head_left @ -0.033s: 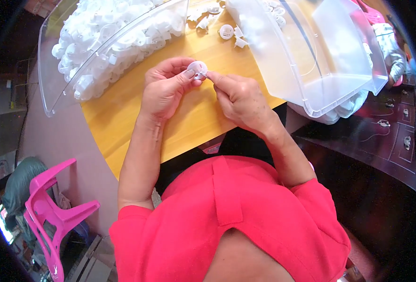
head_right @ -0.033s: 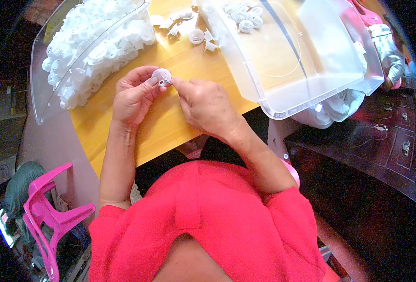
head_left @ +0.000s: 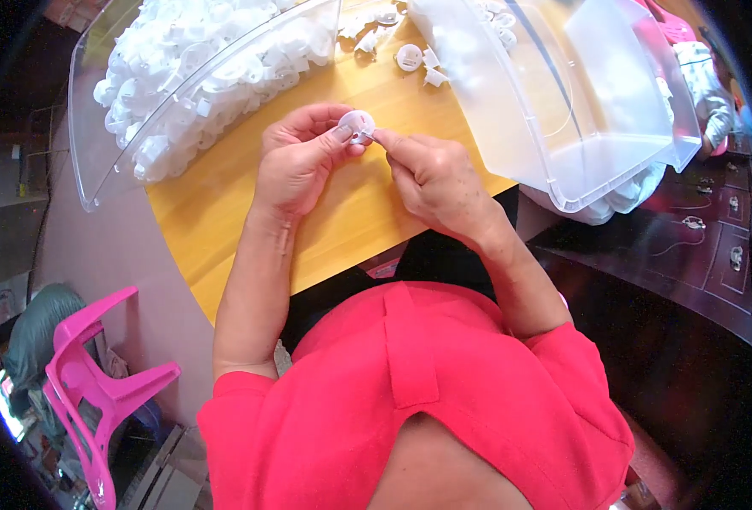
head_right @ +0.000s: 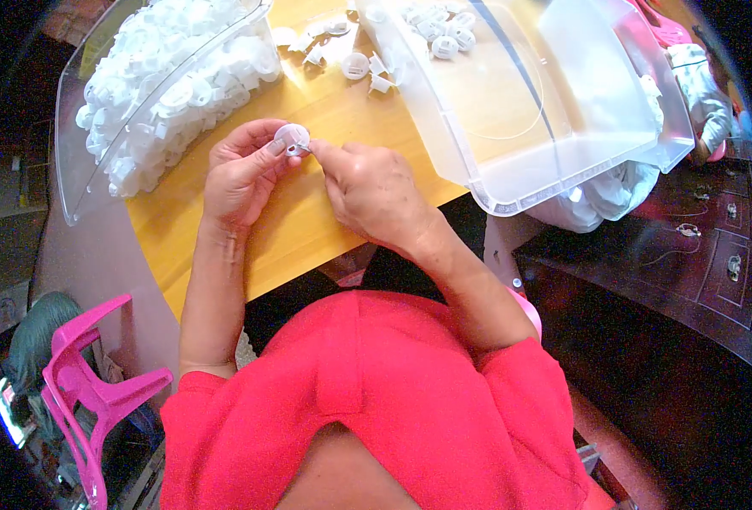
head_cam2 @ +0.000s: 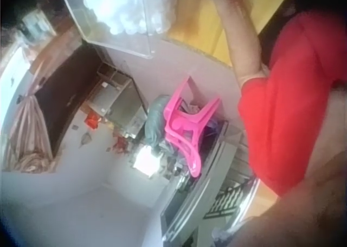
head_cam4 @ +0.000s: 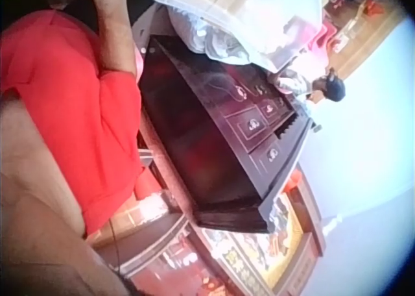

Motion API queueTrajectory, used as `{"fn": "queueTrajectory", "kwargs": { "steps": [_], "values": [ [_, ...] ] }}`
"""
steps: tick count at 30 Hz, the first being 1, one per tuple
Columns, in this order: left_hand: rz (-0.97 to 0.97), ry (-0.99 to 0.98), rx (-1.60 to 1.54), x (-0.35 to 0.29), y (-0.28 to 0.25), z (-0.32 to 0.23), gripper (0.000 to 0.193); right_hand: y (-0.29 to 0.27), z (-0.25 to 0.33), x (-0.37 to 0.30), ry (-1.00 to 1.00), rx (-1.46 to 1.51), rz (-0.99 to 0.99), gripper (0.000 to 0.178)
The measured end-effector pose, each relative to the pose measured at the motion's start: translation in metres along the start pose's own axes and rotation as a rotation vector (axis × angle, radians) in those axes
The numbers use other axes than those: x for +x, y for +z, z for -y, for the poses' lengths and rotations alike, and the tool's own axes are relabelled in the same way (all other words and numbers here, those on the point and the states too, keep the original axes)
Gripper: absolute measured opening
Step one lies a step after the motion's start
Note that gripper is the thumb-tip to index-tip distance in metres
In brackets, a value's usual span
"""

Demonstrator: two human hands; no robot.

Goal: The person picks up white plastic components one by one and uses a small metal tool to press into their centers before placing them into a clear plastic bin.

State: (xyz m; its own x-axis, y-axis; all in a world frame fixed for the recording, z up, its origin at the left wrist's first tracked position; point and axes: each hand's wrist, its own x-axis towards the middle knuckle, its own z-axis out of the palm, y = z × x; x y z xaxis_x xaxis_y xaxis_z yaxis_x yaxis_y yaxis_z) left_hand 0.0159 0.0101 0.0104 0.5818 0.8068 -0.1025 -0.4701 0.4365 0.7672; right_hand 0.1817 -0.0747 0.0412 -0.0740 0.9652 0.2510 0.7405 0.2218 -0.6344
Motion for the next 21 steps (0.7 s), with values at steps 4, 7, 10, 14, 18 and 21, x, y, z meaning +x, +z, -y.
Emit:
{"fn": "queueTrajectory", "kwargs": {
  "steps": [4,7,10,14,18,21],
  "values": [
    [-0.017,-0.013,-0.001,0.0,0.002,-0.001,0.017,-0.003,0.0,0.0,-0.022,-0.048,0.019,0.026],
    [-0.02,-0.014,-0.011,0.0,0.002,0.0,0.017,-0.002,-0.002,0.0,-0.04,-0.053,0.016,0.026],
    [-0.022,-0.01,-0.012,0.0,0.003,0.0,0.016,-0.003,-0.002,0.001,-0.033,-0.069,0.028,0.025],
    [-0.005,0.012,0.013,0.001,0.001,0.002,0.017,-0.002,-0.004,0.002,-0.049,-0.051,0.011,0.026],
    [0.065,-0.012,0.015,-0.001,0.001,0.006,0.018,-0.005,0.0,0.004,0.01,0.035,-0.039,0.034],
    [0.015,-0.034,-0.001,-0.002,0.006,0.005,0.02,-0.012,-0.001,0.005,0.011,0.038,-0.041,0.034]
  ]
}}
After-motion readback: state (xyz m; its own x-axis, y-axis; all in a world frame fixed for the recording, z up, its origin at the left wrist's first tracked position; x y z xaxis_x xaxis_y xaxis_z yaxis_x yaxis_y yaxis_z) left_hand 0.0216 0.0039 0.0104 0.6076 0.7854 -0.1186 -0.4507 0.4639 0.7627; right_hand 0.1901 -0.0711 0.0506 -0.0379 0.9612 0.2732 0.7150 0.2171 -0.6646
